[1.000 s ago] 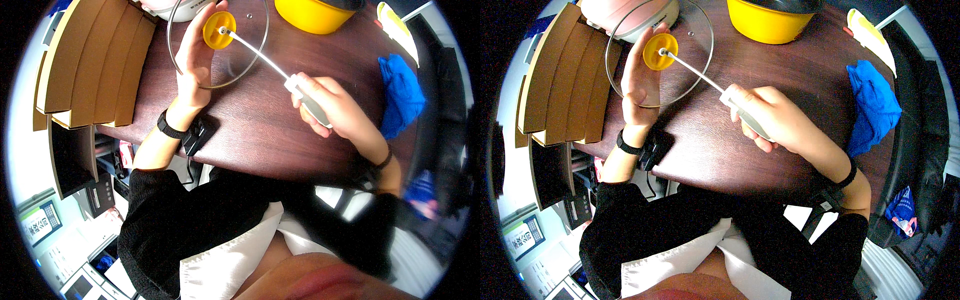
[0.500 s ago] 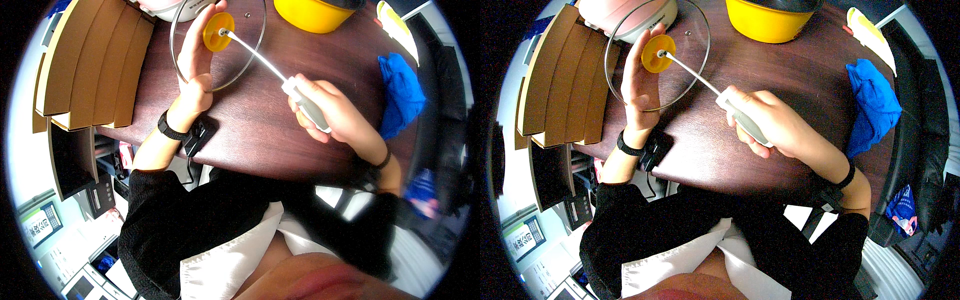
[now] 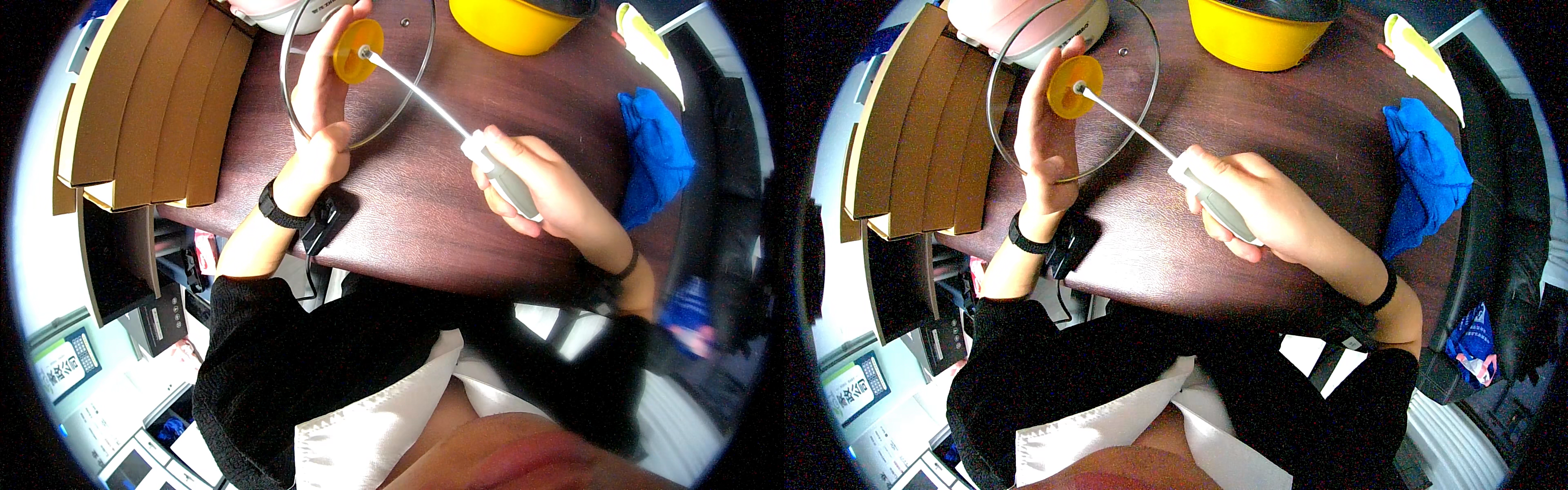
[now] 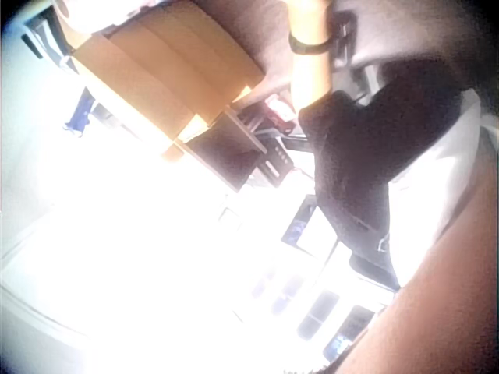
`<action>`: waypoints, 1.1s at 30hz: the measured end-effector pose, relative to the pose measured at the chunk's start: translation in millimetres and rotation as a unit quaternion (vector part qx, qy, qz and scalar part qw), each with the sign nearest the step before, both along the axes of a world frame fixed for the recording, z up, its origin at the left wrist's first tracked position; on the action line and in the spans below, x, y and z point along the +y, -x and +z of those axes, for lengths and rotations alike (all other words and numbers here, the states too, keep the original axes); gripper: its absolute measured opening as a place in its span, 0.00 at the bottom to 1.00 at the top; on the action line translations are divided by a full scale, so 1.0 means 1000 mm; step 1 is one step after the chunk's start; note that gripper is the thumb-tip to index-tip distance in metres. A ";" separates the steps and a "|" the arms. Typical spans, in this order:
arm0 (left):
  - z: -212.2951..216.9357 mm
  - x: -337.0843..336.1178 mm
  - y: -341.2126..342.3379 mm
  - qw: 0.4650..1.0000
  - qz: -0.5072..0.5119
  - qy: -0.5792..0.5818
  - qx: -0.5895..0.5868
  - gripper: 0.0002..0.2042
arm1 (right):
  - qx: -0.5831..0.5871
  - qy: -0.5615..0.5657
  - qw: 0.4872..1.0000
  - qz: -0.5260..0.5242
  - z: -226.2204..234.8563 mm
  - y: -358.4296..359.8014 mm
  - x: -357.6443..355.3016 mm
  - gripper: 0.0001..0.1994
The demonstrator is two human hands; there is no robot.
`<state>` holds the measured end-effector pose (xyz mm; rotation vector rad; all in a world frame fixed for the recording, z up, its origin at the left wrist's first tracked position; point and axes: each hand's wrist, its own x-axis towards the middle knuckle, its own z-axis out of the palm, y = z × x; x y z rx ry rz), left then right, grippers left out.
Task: The person uses a screwdriver to loosen and remove a screw from a yellow plastic knob on a glass lid. They wipe the knob and lid with a blue cloth, then reattach the knob and tighten the screw.
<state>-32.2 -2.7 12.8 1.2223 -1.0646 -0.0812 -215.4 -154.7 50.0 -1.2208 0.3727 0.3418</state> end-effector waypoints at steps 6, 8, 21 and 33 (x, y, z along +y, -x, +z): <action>0.001 -0.002 0.002 1.000 0.009 -0.001 0.001 0.51 | 0.013 -0.012 1.000 -0.016 0.002 0.001 0.002 0.24; 0.000 -0.001 0.000 1.000 0.008 0.000 -0.006 0.51 | 0.013 -0.013 1.000 -0.016 0.003 0.001 0.002 0.24; 0.001 0.000 0.001 1.000 0.003 -0.012 0.003 0.48 | 0.026 -0.026 0.999 -0.018 0.005 0.001 0.002 0.25; -0.007 -0.001 -0.006 0.999 -0.013 -0.005 -0.038 0.49 | 0.028 -0.013 0.999 -0.020 0.005 0.000 0.004 0.24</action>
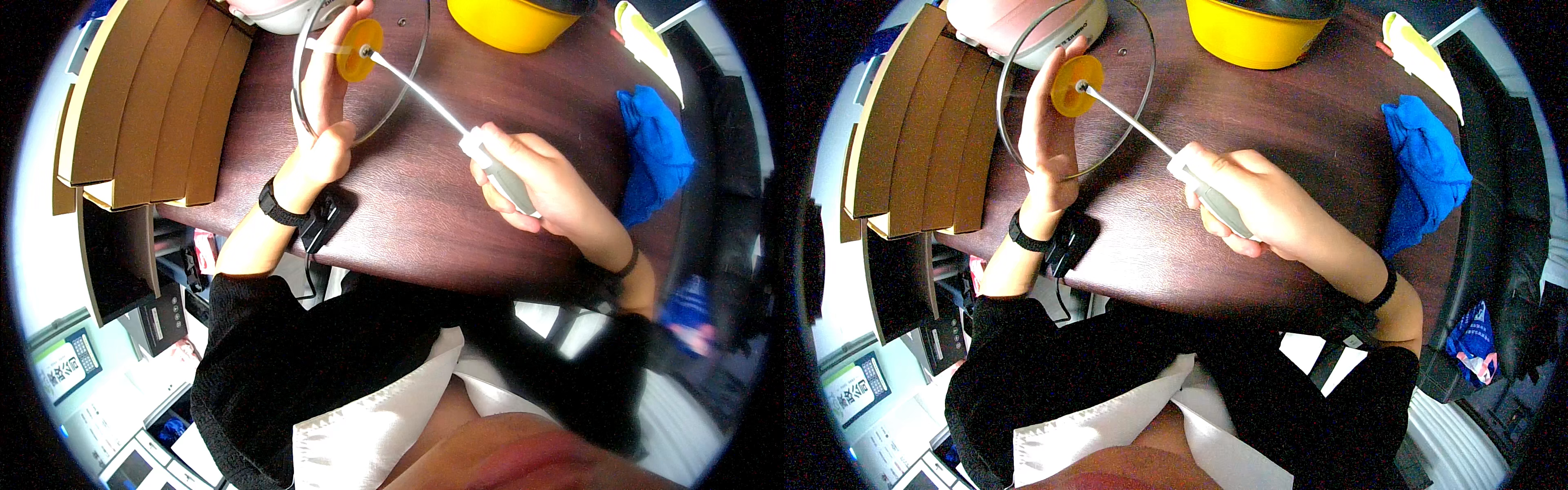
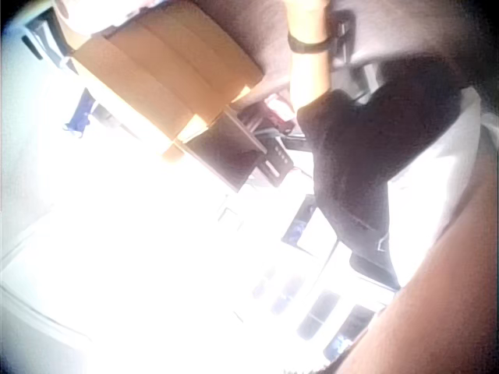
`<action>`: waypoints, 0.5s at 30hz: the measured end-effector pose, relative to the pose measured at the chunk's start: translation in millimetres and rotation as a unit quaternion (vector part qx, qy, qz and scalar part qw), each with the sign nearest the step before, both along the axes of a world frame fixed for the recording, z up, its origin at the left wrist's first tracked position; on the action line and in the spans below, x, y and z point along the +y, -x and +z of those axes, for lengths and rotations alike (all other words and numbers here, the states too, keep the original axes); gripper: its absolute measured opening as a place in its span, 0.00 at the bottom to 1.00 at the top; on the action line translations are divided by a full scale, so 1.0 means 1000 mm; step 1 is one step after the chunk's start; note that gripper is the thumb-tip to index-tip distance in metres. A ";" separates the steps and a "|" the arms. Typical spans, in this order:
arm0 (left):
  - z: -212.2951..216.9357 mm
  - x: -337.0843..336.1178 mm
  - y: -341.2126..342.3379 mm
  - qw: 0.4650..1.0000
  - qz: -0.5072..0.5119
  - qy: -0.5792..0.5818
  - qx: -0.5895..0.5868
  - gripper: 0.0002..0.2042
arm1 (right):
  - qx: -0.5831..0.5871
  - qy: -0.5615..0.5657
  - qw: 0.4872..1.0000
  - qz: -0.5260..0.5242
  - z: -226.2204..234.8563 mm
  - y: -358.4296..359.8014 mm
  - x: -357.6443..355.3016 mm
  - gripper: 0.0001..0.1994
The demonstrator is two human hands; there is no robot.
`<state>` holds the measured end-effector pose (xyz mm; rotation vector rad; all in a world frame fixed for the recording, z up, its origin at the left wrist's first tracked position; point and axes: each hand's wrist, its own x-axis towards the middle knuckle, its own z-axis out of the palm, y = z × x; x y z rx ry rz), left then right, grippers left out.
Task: The person uses a screwdriver to loosen and remove a screw from a yellow plastic knob on a glass lid. They wipe the knob and lid with a blue cloth, then reattach the knob and tighten the screw.
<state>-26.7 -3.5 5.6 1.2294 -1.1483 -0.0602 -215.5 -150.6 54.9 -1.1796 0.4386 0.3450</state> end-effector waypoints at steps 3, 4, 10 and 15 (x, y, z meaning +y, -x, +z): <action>0.000 0.000 0.001 1.000 0.001 -0.006 -0.014 0.49 | -0.016 0.046 0.999 0.019 -0.003 -0.001 -0.001 0.24; -0.002 0.000 -0.002 1.000 -0.007 -0.004 -0.018 0.48 | -0.035 0.096 0.994 0.036 -0.007 -0.003 -0.004 0.23; -0.002 -0.001 -0.002 1.000 -0.014 -0.021 -0.001 0.44 | -0.233 0.751 0.617 -0.026 -0.018 -0.005 -0.004 0.16; 0.000 -0.002 0.003 0.997 -0.014 -0.035 0.061 0.47 | -0.213 0.706 0.675 -0.015 -0.008 -0.003 -0.018 0.17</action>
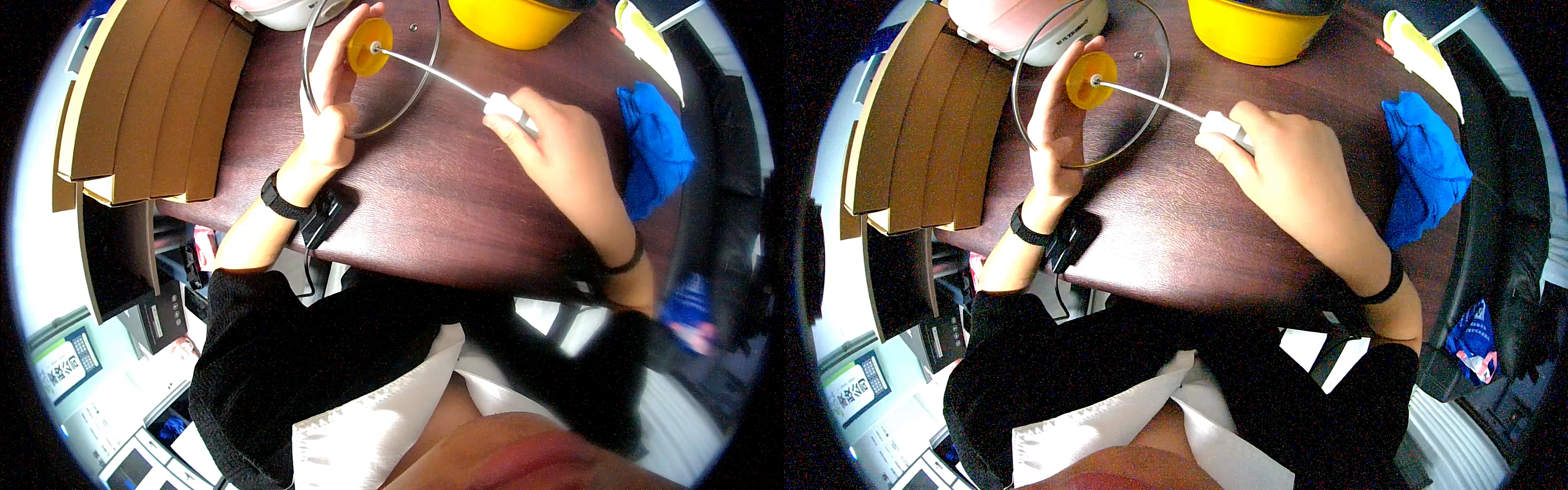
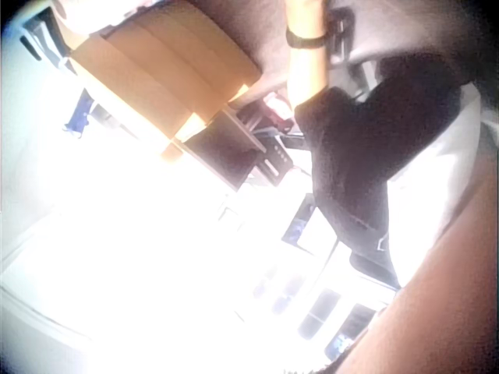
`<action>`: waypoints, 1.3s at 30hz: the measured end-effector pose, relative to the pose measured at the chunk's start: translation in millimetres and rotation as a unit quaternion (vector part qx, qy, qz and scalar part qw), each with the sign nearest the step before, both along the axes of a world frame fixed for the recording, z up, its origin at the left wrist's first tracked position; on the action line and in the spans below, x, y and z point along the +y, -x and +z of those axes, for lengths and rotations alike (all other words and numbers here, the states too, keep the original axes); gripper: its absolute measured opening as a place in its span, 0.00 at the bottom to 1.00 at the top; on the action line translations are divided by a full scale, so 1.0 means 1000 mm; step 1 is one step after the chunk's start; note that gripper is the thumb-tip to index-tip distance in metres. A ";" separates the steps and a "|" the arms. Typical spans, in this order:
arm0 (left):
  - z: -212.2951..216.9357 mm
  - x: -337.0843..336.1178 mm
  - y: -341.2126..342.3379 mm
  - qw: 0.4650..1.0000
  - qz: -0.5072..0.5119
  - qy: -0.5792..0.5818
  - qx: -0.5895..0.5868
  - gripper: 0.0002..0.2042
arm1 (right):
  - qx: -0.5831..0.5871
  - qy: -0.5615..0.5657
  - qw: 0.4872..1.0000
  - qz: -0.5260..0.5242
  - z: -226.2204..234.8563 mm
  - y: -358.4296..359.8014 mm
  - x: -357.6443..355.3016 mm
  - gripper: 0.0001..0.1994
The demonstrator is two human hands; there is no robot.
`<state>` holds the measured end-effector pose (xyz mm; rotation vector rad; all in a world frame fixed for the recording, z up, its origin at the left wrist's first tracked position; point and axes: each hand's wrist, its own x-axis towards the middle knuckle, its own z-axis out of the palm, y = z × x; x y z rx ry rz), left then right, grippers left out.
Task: The person uses a screwdriver to loosen and remove a screw from a yellow plastic knob on a glass lid. They wipe the knob and lid with a blue cloth, then reattach the knob and tighten the screw.
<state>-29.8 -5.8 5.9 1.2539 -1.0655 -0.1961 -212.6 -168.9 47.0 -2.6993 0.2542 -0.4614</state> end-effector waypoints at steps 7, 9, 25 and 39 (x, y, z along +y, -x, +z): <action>-0.001 -0.003 -0.007 0.999 0.038 0.027 -0.018 0.51 | 0.185 -0.540 0.821 -0.004 0.007 -0.001 -0.001 0.22; -0.002 -0.002 -0.010 0.998 0.029 0.038 -0.031 0.51 | 0.181 -0.598 0.781 0.005 0.004 -0.002 0.003 0.22; -0.001 -0.001 -0.006 0.998 0.028 0.036 -0.048 0.49 | 0.202 -0.661 0.722 0.011 -0.008 -0.006 0.015 0.24; 0.000 0.000 -0.002 0.997 0.028 0.031 -0.071 0.48 | 0.214 -0.594 0.775 0.031 -0.001 -0.005 0.012 0.24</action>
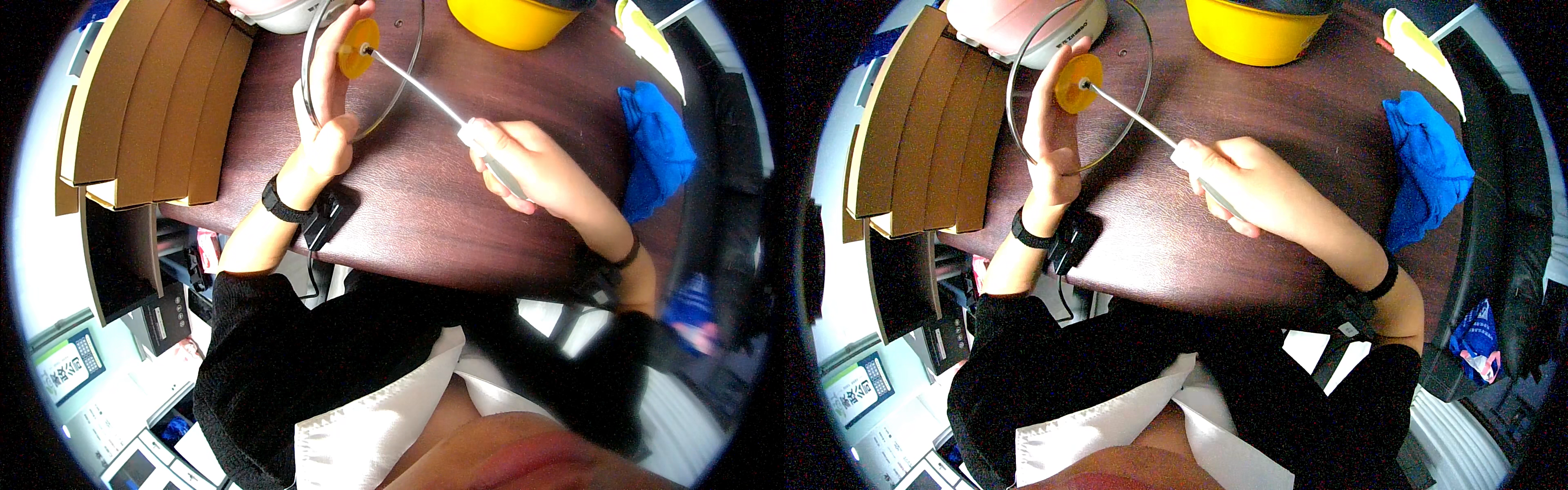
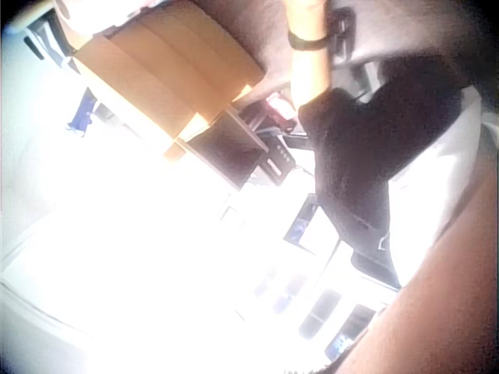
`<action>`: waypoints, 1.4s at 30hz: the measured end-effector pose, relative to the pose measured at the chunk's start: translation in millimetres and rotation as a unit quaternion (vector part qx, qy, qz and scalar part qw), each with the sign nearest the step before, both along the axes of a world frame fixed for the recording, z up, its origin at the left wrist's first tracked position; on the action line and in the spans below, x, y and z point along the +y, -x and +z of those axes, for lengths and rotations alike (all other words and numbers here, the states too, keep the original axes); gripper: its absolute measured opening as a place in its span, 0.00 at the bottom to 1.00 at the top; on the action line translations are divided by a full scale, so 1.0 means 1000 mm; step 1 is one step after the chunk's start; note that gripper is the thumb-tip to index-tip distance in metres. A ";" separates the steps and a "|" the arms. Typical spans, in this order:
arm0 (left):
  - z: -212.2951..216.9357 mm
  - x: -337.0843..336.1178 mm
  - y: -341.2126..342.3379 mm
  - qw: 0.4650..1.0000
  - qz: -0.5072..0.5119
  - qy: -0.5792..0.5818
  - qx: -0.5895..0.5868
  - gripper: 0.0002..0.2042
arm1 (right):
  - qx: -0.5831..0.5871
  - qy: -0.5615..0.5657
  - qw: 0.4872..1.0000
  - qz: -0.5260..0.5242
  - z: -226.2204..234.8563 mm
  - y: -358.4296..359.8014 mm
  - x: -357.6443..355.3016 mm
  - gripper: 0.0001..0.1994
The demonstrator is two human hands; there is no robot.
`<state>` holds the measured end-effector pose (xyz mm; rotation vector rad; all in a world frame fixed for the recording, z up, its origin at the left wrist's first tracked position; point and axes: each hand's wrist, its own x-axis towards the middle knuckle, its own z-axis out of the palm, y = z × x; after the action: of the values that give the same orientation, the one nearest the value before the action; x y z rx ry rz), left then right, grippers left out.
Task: The person uses a screwdriver to loosen and remove a screw from a yellow plastic knob on a glass lid. They wipe the knob and lid with a blue cloth, then reattach the knob and tighten the screw.
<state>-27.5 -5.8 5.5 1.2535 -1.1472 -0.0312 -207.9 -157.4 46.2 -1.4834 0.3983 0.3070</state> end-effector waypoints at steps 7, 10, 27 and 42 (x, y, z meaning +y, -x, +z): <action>0.009 0.001 0.006 0.997 0.030 -0.035 0.059 0.45 | -0.255 0.605 0.753 -0.033 -0.017 -0.004 0.003 0.15; 0.006 0.002 0.000 1.000 -0.015 -0.005 0.010 0.44 | -0.230 0.641 0.732 -0.027 -0.016 -0.005 -0.005 0.14; 0.003 0.003 0.013 0.998 -0.043 -0.039 0.031 0.48 | -0.100 0.175 0.979 -0.003 -0.017 -0.015 -0.002 0.21; -0.002 0.004 0.005 0.995 -0.094 -0.035 -0.007 0.43 | 0.015 -0.202 0.979 -0.006 -0.016 -0.016 0.010 0.21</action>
<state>-32.4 -2.3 4.0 1.2042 -1.2837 -0.2048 -191.4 -147.0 30.5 -1.0795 0.3445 0.3768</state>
